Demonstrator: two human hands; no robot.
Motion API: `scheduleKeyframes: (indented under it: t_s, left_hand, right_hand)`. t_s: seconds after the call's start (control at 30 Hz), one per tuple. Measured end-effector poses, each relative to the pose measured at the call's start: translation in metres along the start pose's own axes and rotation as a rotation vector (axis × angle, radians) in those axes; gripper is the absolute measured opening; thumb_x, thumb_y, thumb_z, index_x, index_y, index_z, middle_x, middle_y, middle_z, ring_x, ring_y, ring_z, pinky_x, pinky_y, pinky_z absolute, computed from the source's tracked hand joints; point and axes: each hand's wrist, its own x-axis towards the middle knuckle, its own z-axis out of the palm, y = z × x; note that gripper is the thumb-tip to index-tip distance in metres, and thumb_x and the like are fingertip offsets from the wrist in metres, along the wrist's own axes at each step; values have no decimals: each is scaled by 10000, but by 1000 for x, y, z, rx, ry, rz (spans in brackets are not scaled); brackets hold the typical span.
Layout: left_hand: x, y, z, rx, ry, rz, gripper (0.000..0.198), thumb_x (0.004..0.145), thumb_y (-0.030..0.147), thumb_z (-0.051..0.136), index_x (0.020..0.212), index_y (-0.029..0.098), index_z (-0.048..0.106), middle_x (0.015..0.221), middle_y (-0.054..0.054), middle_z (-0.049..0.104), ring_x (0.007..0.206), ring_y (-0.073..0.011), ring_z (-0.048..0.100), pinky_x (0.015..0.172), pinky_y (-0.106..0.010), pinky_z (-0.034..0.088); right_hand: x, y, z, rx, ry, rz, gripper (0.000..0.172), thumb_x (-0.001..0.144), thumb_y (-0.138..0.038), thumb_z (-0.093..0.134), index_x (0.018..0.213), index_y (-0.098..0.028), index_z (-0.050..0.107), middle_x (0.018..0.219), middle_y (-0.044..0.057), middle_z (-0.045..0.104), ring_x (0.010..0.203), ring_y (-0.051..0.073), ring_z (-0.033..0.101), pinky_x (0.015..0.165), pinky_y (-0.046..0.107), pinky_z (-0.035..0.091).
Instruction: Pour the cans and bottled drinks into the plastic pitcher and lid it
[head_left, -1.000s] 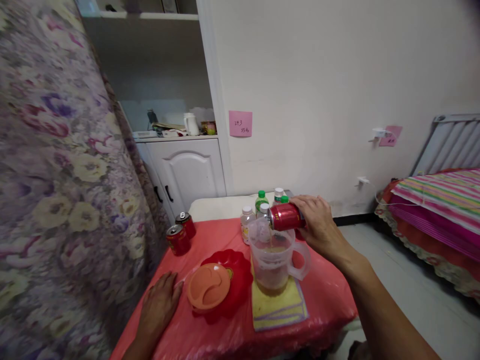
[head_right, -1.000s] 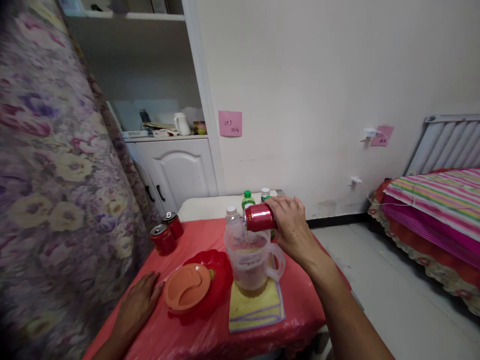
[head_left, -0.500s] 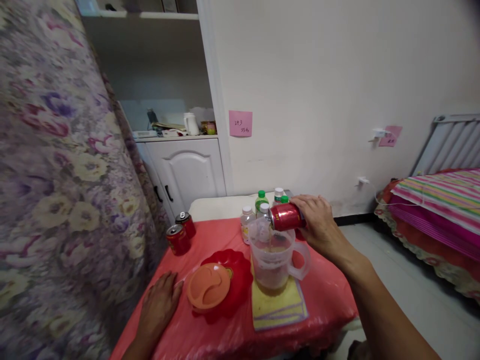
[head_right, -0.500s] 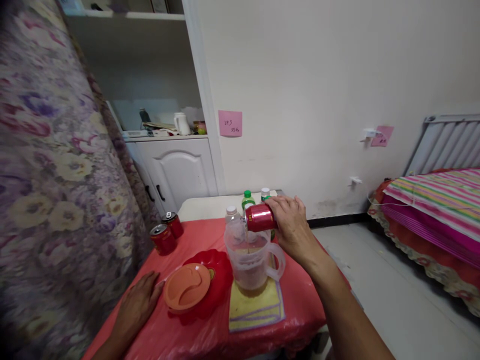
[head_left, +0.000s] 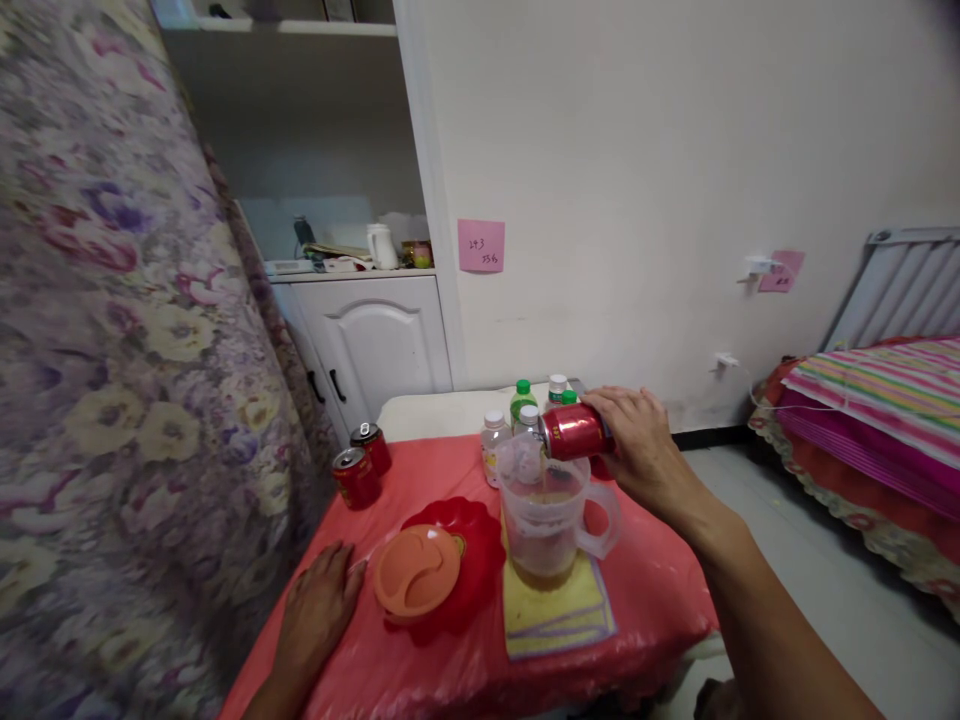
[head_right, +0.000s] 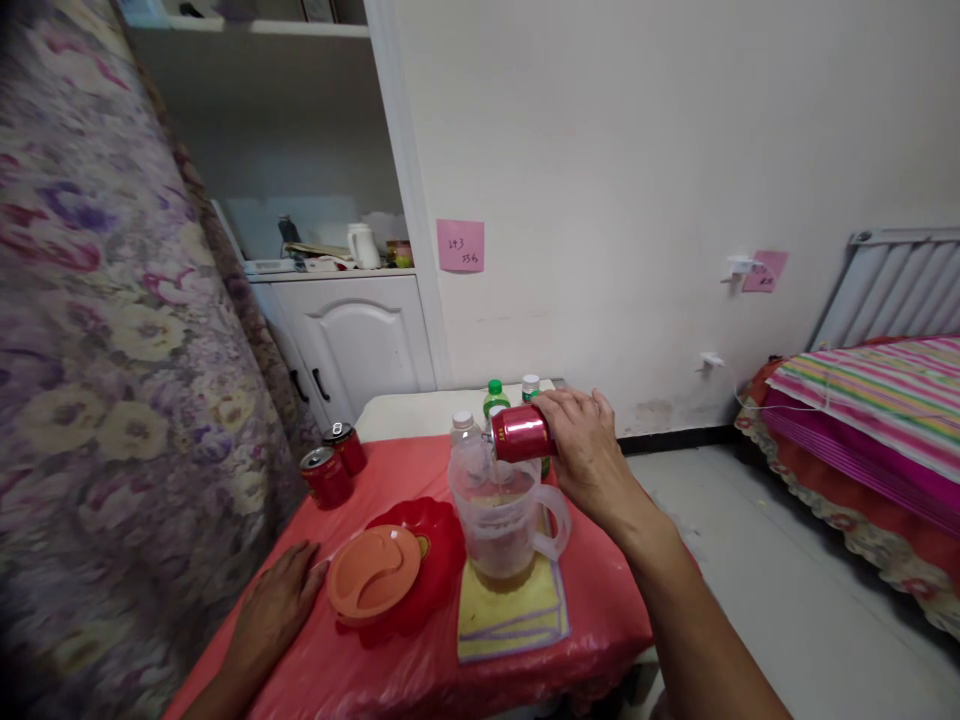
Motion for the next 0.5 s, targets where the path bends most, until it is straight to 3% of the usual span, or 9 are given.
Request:
scheduleKeyframes:
  t_s: [0.5]
  left_hand:
    - [0,0,1,-6,-27,-13,615,993,465,268,1335,78,603,1434,-191,619,1345,-322,551,1126,-482,410]
  right_hand:
    - [-1,1,0,-18,-2,-8,588,809,-10,483,1353,-231,476,1372,117,638,1304,323,533,1114,613,295]
